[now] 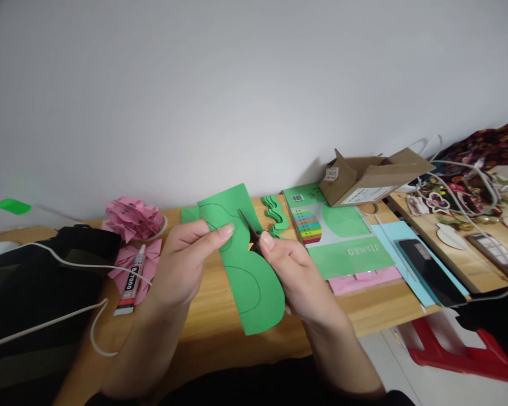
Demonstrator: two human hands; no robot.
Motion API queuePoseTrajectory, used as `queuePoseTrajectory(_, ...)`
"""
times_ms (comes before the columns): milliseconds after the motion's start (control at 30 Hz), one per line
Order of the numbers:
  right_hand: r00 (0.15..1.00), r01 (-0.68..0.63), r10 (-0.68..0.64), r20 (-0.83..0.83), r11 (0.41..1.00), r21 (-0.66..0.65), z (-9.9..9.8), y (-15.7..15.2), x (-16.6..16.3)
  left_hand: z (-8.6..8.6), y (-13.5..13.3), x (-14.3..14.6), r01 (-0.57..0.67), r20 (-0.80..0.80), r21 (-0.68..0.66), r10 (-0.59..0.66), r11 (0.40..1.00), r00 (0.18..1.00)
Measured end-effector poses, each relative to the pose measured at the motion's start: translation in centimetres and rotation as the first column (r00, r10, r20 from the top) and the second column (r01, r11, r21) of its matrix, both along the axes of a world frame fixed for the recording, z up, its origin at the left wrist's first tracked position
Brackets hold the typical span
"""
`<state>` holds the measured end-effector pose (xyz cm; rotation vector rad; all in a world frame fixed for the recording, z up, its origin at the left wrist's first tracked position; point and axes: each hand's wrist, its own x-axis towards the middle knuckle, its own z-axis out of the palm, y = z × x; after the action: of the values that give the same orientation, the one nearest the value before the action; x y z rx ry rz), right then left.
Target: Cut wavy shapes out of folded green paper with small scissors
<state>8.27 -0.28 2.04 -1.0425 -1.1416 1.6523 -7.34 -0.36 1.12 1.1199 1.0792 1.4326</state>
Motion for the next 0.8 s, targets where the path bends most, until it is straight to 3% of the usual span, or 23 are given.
queuePoseTrajectory(133,0.998,0.048,-0.048,0.043,0.999,0.015,0.02,-0.13,-0.08,0.03,-0.05,0.01,-0.012,0.002,-0.012,0.012,1.0,1.0)
queuePoseTrajectory(800,0.999,-0.001,0.002,0.033,0.999,-0.034,0.08,-0.33,-0.09,0.15,-0.04,0.06,0.047,0.083,-0.011,-0.046,0.999,0.996)
